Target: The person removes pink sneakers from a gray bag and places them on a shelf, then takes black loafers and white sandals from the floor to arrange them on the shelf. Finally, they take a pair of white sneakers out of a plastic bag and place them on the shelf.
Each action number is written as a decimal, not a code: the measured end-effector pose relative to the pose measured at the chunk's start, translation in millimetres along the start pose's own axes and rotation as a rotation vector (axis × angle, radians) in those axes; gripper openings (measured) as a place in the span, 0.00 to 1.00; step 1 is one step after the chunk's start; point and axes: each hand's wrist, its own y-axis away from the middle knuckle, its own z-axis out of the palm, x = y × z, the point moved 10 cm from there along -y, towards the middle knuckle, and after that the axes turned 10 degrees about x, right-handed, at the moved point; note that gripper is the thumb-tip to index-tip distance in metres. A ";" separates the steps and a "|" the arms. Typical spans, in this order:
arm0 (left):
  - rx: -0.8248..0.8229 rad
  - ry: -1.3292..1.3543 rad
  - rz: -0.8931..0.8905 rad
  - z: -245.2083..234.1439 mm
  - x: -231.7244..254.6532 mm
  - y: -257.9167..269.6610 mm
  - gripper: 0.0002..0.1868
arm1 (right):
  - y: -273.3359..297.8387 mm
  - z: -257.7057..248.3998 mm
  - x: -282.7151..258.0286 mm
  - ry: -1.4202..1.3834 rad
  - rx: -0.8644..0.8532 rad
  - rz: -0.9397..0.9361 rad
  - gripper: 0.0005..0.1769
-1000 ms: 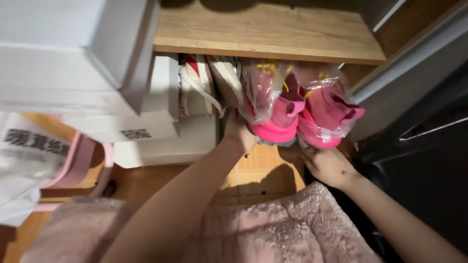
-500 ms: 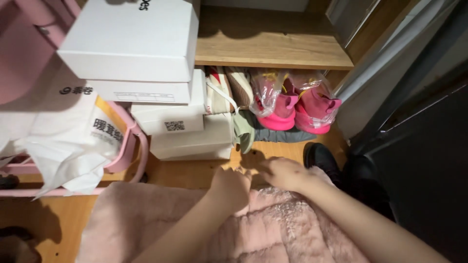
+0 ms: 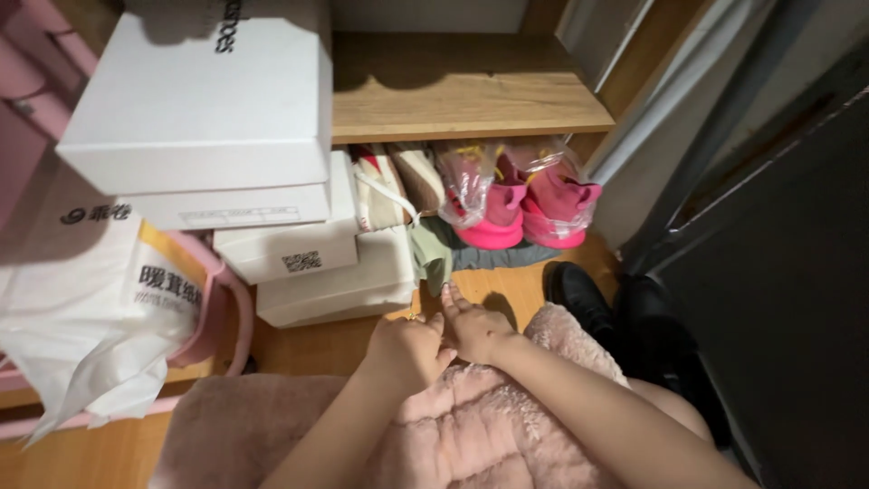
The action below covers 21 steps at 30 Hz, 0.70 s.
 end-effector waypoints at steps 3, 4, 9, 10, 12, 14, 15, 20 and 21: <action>0.099 0.047 0.045 -7.6 9.3 -2.2 0.29 | 0.0 -10.3 3.0 -0.074 0.126 -0.095 0.51; 0.108 0.038 0.055 -13.6 16.3 -3.6 0.29 | 5.0 -19.7 6.5 -0.072 0.143 -0.096 0.51; 0.157 -0.007 0.064 -36.7 46.8 -4.5 0.23 | 70.7 -106.6 -3.4 -0.304 0.350 -0.298 0.22; 0.160 -0.011 0.080 -40.3 55.4 -6.7 0.23 | 91.8 -129.1 3.5 -0.302 0.365 -0.291 0.22; 0.220 0.011 0.164 -47.5 76.5 -8.5 0.23 | 130.4 -162.3 42.5 -0.360 0.372 -0.021 0.20; 0.147 0.024 0.151 -51.4 105.0 -12.0 0.23 | 164.4 -172.6 107.5 -0.427 0.500 0.072 0.20; 0.073 0.023 0.126 -47.8 116.1 -11.5 0.23 | 186.6 -176.6 144.0 -0.499 0.625 0.150 0.19; 0.215 0.116 0.329 -48.4 195.9 -24.2 0.21 | 275.5 -142.5 289.8 -0.375 0.657 0.556 0.19; 0.162 0.155 0.336 -41.5 213.1 -32.8 0.19 | 291.5 -137.3 304.5 -0.209 0.555 0.670 0.19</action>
